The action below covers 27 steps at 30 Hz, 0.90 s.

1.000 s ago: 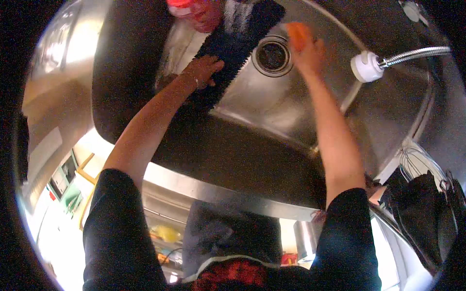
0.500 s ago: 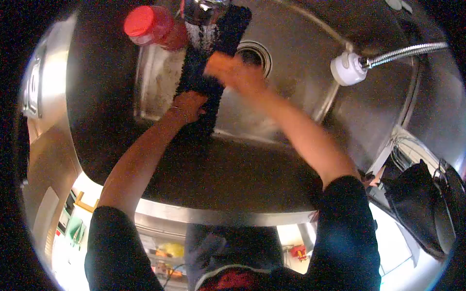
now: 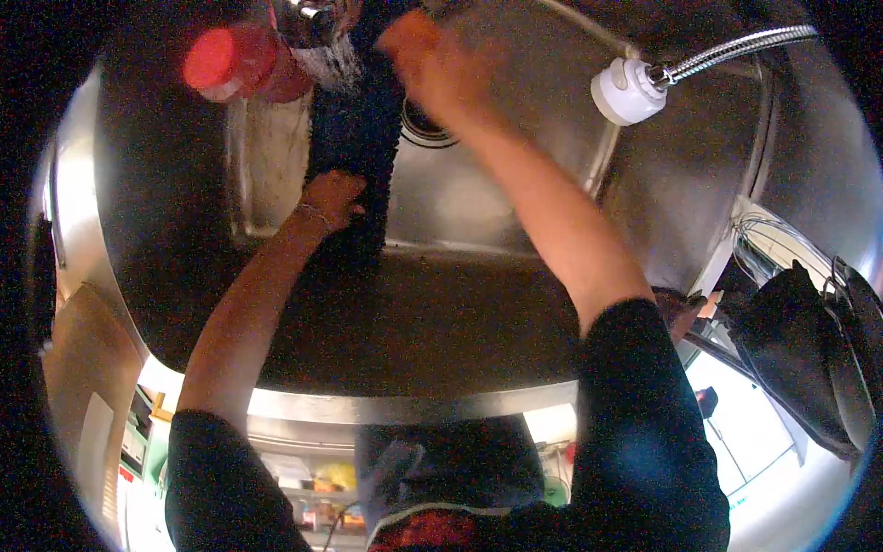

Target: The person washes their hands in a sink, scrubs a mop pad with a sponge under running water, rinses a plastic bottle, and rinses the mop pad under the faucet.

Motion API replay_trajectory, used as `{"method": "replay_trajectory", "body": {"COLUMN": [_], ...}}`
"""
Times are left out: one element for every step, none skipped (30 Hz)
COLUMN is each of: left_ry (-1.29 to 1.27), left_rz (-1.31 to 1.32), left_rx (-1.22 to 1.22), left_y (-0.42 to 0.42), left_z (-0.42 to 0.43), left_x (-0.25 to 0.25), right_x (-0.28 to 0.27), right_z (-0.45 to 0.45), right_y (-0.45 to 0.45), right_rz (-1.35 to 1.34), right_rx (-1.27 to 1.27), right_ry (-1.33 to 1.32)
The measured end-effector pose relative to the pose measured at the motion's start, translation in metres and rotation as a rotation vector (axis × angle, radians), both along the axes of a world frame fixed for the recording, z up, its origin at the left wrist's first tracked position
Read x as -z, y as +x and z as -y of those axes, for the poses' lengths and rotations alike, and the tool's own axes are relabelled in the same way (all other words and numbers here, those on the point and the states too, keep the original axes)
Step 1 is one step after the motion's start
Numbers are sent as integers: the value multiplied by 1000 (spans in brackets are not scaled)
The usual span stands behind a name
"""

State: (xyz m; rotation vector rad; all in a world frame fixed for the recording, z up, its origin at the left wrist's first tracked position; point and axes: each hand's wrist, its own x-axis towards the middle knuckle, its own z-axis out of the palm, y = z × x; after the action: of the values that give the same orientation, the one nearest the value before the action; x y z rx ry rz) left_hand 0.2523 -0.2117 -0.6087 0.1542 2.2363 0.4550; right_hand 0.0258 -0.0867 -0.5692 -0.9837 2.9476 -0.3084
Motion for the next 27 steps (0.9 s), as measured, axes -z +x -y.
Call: {"method": "replay_trajectory", "body": {"left_ry": [-24,-26,-26,-24,-36,21,85,81,33,-25,-35,5,48,51,85,111,101,86,71,62,115,169,71,72,92,111,73], "left_rz": [50,47,17,2,23,-46,-134,-133,-28,56,49,-8,-63,-41,-55,-74,-63,-46,-31,-36,-137,-232,-33,-8,-59,-116,-32], "left_rx": [42,34,13,9,11,-17,-38,-32,-10,5,2,5,4,1,-45,-101,-116,-78,-44,-66,-95,-128,-43,-96,-98,-91,-60], "left_y": [-1,3,12,24,29,28,21,13,11,4,4,12,18,20,18,16,16,12,9,9,15,18,9,11,10,9,3], "left_z": [-1,-4,-11,-16,-12,-10,-12,-15,-19,-17,-14,-14,-17,-18,-17,-16,-21,-25,-22,-18,-18,-21,-26,-29,-30,-31,-34], "left_x": [3,6,5,5,8,6,3,-1,-6,-8,-5,2,7,7,6,4,4,7,11,14,19,11,9,9,12,10,5], "right_x": [4,10,20,30,41,48,51,50,42,27,18,23,34,46,34,22,23,21,20,11,2,8,17,28,30,35,30], "right_z": [5,9,6,1,3,13,24,30,20,10,9,10,3,-4,7,17,13,9,7,-3,-14,-11,-3,8,21,23,27], "right_y": [4,8,15,27,38,30,-2,-20,10,53,77,68,50,41,28,16,24,31,41,66,92,91,79,71,38,30,23], "right_rz": [-10,-21,-23,-10,0,25,43,51,61,58,56,58,-37,-119,191,430,351,257,159,224,288,305,221,148,200,214,120], "right_rx": [-134,-277,-417,-540,-674,-683,-447,-201,-189,-203,-221,-230,-513,-783,-581,-332,-367,-396,-426,-451,-475,-506,-491,-485,-534,-567,-496], "right_ry": [12,26,45,62,59,37,-143,-315,-315,-158,-3,-11,-81,-152,-44,66,17,-34,-85,-14,58,64,147,225,77,77,104]}}
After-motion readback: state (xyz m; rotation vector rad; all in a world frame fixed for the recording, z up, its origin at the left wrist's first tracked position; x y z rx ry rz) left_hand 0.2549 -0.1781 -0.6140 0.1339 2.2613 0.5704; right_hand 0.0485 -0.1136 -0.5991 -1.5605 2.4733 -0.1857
